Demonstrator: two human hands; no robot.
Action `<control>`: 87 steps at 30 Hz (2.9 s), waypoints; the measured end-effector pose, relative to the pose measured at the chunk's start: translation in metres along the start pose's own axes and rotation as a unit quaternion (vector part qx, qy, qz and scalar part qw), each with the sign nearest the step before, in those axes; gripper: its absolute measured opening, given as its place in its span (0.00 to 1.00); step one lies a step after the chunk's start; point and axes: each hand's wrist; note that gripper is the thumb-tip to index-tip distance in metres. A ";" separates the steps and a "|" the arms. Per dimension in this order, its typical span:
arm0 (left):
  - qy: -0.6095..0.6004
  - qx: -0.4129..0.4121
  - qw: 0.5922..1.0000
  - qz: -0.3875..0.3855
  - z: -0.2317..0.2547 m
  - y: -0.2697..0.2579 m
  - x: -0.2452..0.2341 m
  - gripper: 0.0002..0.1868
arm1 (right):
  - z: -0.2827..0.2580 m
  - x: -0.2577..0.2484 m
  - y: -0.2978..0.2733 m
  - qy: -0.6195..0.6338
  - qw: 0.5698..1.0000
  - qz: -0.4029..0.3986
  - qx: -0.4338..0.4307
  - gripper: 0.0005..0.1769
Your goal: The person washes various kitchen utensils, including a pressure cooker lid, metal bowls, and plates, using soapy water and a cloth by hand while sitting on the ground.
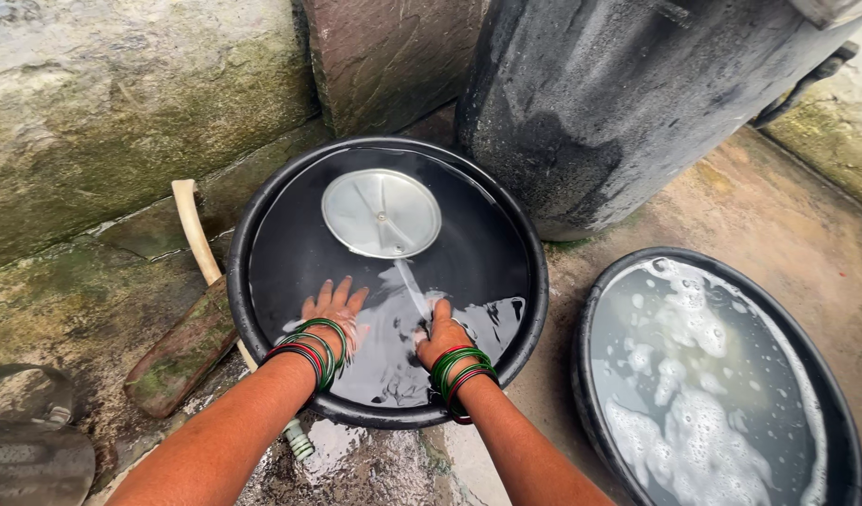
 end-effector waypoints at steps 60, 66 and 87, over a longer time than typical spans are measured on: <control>-0.033 0.108 0.907 0.407 0.017 -0.019 0.085 0.25 | 0.277 -0.275 -0.468 0.600 0.644 0.377 -0.287 0.21; -0.087 0.154 0.881 0.438 0.015 -0.017 0.085 0.24 | 0.394 -0.359 -0.432 0.610 0.646 0.377 -0.261 0.13; -0.086 0.289 0.805 0.510 0.004 0.027 0.102 0.23 | 0.370 -0.342 -0.458 0.405 0.837 0.362 0.059 0.26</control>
Point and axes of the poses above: each hand's wrist, its own y-axis towards the middle knuckle, its own x-axis out of the palm, z = x × y, and after that the axes turned 10 degrees about -z, right-handed
